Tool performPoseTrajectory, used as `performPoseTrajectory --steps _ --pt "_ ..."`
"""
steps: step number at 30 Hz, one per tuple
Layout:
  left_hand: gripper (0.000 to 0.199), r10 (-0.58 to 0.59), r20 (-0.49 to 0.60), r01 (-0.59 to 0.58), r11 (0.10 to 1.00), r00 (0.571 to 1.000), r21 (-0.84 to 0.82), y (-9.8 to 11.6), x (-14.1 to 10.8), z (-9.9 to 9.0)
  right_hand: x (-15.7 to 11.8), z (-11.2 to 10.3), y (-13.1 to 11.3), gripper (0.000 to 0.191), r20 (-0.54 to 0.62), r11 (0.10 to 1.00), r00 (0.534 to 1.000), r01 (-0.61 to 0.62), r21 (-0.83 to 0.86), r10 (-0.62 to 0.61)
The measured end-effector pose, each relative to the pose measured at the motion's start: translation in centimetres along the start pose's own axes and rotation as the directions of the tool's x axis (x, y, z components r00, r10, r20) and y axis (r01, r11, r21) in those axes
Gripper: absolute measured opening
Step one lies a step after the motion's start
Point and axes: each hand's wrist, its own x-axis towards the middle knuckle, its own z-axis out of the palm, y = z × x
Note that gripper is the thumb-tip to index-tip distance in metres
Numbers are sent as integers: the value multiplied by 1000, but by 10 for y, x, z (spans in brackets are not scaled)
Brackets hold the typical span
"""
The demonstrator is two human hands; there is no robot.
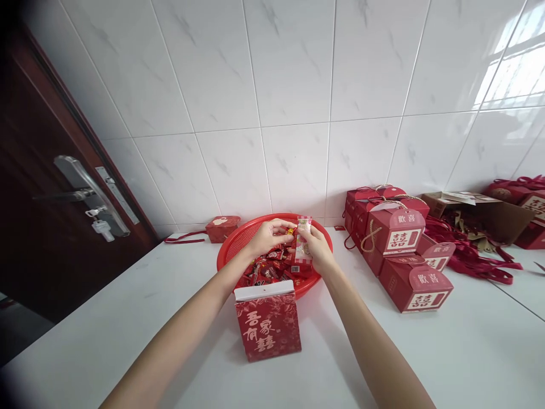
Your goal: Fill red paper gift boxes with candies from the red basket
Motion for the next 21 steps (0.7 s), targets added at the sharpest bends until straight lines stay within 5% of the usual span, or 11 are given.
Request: performPoseTrajectory --steps 5,15,19,21 --pt "32 53 -9 -51 989 999 135 -7 0 4 0 -1 2 36 55 999 998 3 -32 -1" --pt "47 114 59 -115 993 992 20 6 -6 4 -1 -5 1 48 50 994 994 102 -48 -99" --pt "56 82 92 -68 987 992 -148 28 -36 -10 -6 -2 -9 49 33 990 990 139 -29 -139" --pt "44 99 62 -90 986 993 -141 45 -62 -23 -10 -1 -18 49 22 986 986 164 -34 -163"
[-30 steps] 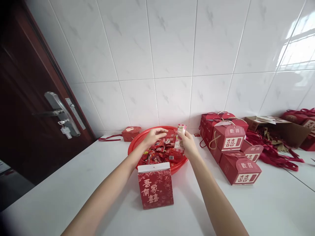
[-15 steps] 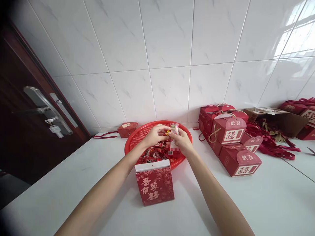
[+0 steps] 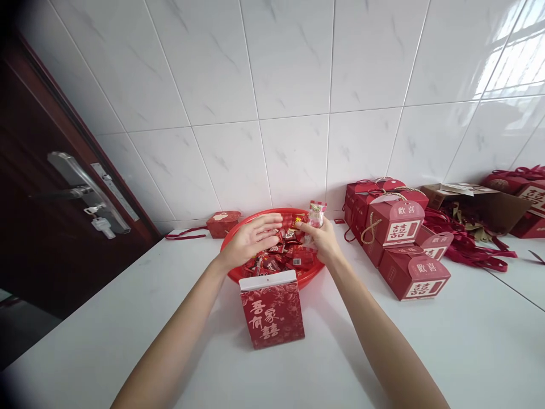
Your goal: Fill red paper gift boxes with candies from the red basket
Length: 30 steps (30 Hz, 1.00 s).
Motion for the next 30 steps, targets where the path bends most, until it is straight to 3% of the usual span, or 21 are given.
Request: performPoseTrajectory --steps 2,6,8,13,17,19,30 --pt "26 14 45 -15 1000 999 16 24 -28 -8 -5 0 -12 49 25 1000 999 20 -24 -20" --pt "18 -124 269 55 967 955 249 54 -65 -15 -23 3 -37 47 202 995 979 53 -86 -34" --pt "19 -178 244 96 946 953 311 52 -71 -13 -34 7 -45 44 288 990 957 63 -124 -25" --pt "21 -252 85 219 932 964 288 31 -67 0 -58 14 -53 38 437 934 900 160 -319 -5" --pt "19 -189 91 146 923 978 356 30 -69 7 -68 13 -56 24 560 831 828 323 -452 -18" --pt "23 -177 77 135 913 981 385 32 -70 9 -70 11 -57 21 577 799 817 362 -480 -24" --pt "46 -314 182 243 912 932 331 38 -71 5 -73 8 -51 18 668 647 736 457 -610 109"
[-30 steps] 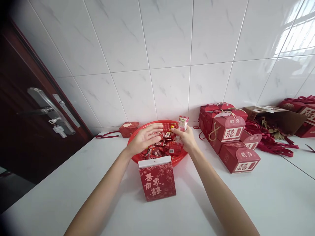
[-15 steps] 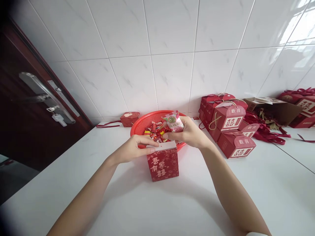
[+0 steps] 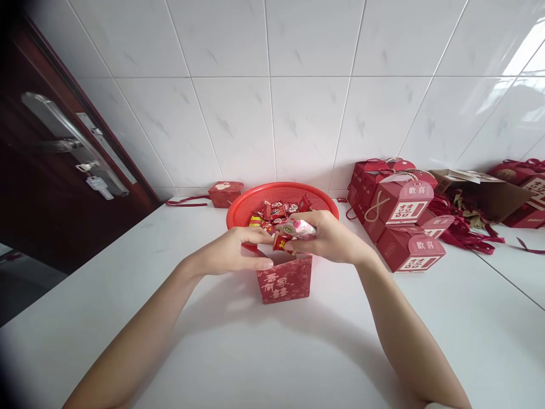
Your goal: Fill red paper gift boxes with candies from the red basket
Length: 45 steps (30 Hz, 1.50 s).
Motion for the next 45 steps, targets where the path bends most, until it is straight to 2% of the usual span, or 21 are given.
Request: performPoseTrajectory --steps 2,4,6,9,14,20,26,32,36,40,42,45 --pt "51 -12 14 13 1000 1000 -16 -1 0 0 0 1 -1 19 -56 999 998 25 -36 -27" --pt "54 -20 6 20 1000 1000 -24 -1 -1 0 1 3 -3 20 -142 999 989 34 2 -34" --pt "56 -19 1 19 1000 1000 -24 -2 -1 0 2 4 -5 22 -213 995 977 11 96 10" --pt "57 -24 -3 24 1000 1000 -14 -2 0 0 4 4 -8 28 -237 972 966 -42 232 98" --pt "54 -15 15 15 1000 1000 -21 -2 0 0 3 3 -8 29 -223 965 969 -46 260 106" --pt "55 -1 18 2 998 1000 -56 -2 0 0 3 9 -6 33 -153 988 988 56 144 -34" --pt "43 23 48 -17 993 999 -120 -1 1 1 2 14 -5 27 -19 993 997 76 94 -75" --pt "58 -14 35 17 996 999 -87 -7 1 0 1 12 -11 28 -190 991 981 53 121 -29" --pt "58 -37 33 39 997 999 -63 -8 1 0 1 14 -11 27 -299 956 950 2 295 90" --pt "58 -38 47 41 997 998 -63 -8 2 -1 2 15 -6 21 -270 849 940 -37 527 208" --pt "58 -26 44 29 997 999 -71 -9 2 -1 4 17 -4 17 -312 830 930 11 558 197" --pt "59 -18 40 21 996 999 -83 -8 2 0 6 19 -6 16 -422 875 899 106 472 119"
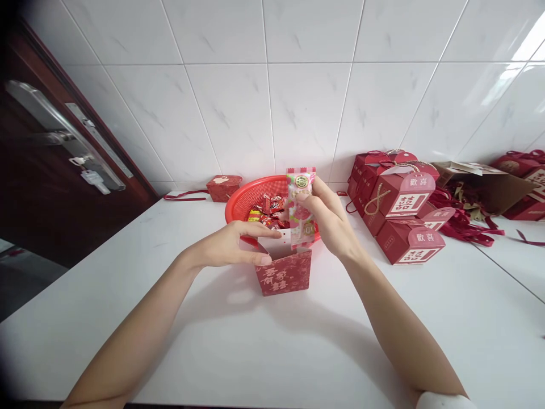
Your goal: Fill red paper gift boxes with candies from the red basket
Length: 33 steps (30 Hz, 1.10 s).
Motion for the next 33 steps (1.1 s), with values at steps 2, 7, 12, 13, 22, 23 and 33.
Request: performPoseTrajectory --steps 2,7,12,13,22,23,33 --pt "55 22 13 -22 1000 1000 -7 3 0 0 0 3 -1 20 -15 996 998 63 -58 -64" --pt "52 134 49 -133 991 990 -24 11 -2 0 -1 4 -1 28 11 995 997 73 -68 -73" --pt "49 69 51 -67 997 996 -32 9 -2 0 -1 3 -1 32 93 997 995 44 -63 -38" --pt "46 68 56 -66 997 996 -45 9 -1 0 -1 3 -1 33 113 997 993 38 -62 -31" --pt "40 72 45 -69 997 996 -45 5 -1 0 -3 0 -7 26 279 926 960 103 -363 3" --pt "42 64 46 -62 997 997 -44 5 -1 0 -4 -1 -8 25 314 906 949 126 -404 8" --pt "56 40 45 -39 999 998 -34 2 -1 0 -4 -11 -7 19 595 718 786 315 -621 169"
